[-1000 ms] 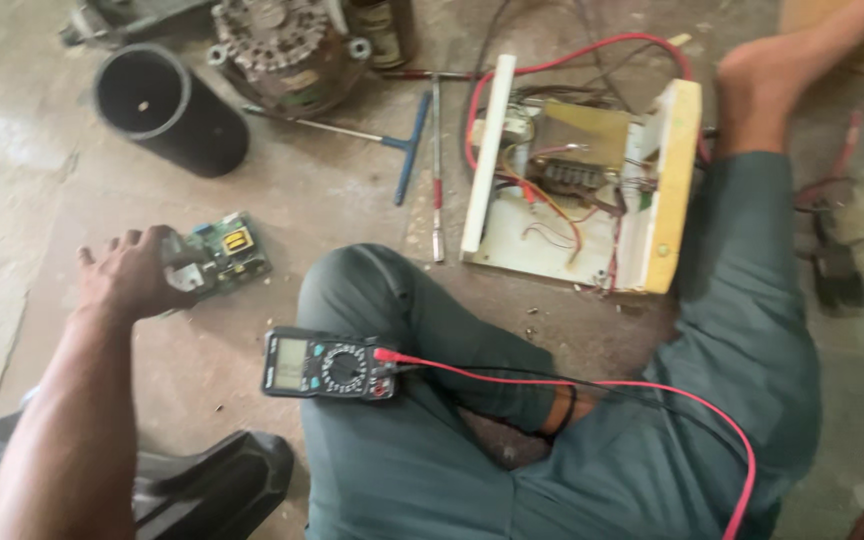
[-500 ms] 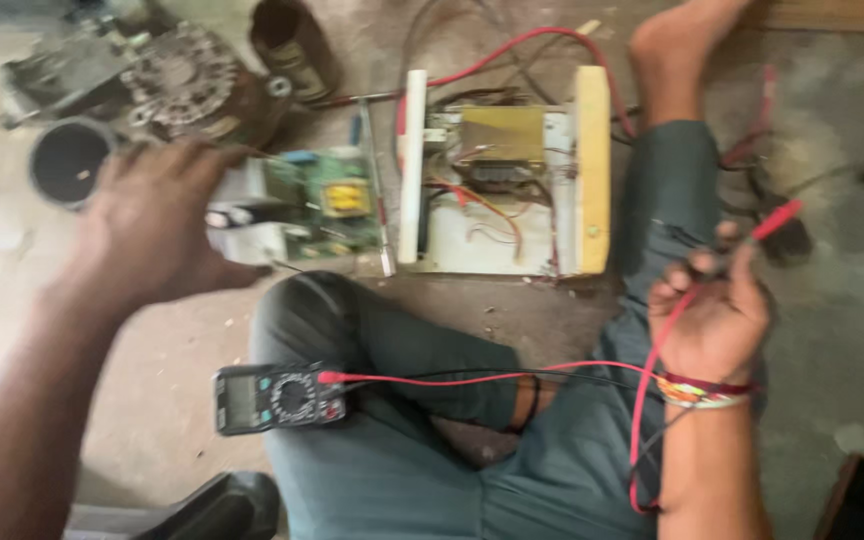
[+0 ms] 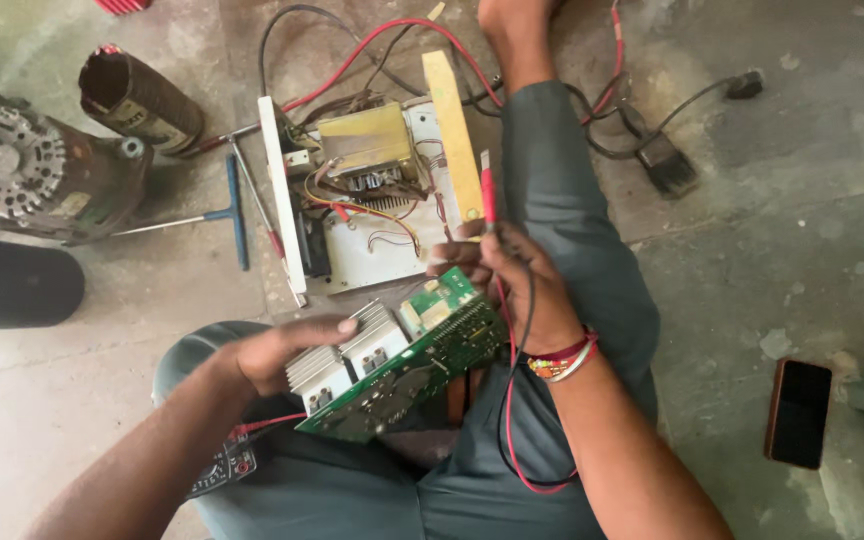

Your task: The person tests a circuit board inside an open electronic device housing using a digital multimeter. They place the multimeter probes on various components and solder joints to measure electrical values.

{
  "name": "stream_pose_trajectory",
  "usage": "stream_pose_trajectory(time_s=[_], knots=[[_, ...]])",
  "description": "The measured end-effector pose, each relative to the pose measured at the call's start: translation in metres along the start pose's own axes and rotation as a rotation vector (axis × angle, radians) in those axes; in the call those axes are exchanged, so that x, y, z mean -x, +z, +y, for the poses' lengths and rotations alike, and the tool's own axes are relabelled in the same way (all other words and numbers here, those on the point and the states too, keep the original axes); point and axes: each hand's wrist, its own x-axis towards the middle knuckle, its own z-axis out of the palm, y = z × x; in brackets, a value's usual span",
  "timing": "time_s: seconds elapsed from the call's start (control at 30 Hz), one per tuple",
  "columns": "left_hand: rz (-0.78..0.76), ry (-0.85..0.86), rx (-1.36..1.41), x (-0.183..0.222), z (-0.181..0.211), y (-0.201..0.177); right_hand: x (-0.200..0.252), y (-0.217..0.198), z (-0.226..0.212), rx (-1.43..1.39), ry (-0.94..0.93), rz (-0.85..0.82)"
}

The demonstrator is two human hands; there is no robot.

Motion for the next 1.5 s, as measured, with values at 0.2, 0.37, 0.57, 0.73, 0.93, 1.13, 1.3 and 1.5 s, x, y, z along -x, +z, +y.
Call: stream_pose_trajectory(time_s=[0.2, 0.37, 0.57, 0.73, 0.93, 1.13, 1.3, 1.5], knots=[[-0.124, 0.158, 0.536, 0.029, -0.016, 0.029, 0.000, -0.001, 0.011, -0.063, 0.183, 0.033], [0.166, 0.354, 0.288, 0.058, 0.003, 0.052, -0.009, -0.005, 0.024, 0.013, 0.080, 0.162], [0.317, 0.523, 0.368, 0.017, 0.013, 0.034, -0.032, -0.005, 0.044, 0.396, -0.241, 0.344], [0.532, 0.545, 0.387, -0.007, 0.006, 0.019, -0.072, 0.003, 0.043, 0.710, -0.528, 0.379], [0.682, 0.607, 0.592, -0.027, -0.014, 0.027, -0.076, -0.004, 0.043, 0.588, -0.416, 0.384], [0.626, 0.758, 0.720, -0.053, -0.029, 0.049, -0.081, -0.032, 0.041, 0.727, -0.541, 0.372], [0.613, 0.805, 0.887, -0.068, -0.036, 0.054, -0.089, -0.041, 0.051, 0.753, -0.559, 0.381], [0.650, 0.718, 0.866, -0.085, -0.037, 0.040, -0.097, -0.037, 0.049, 0.814, -0.544, 0.377]])
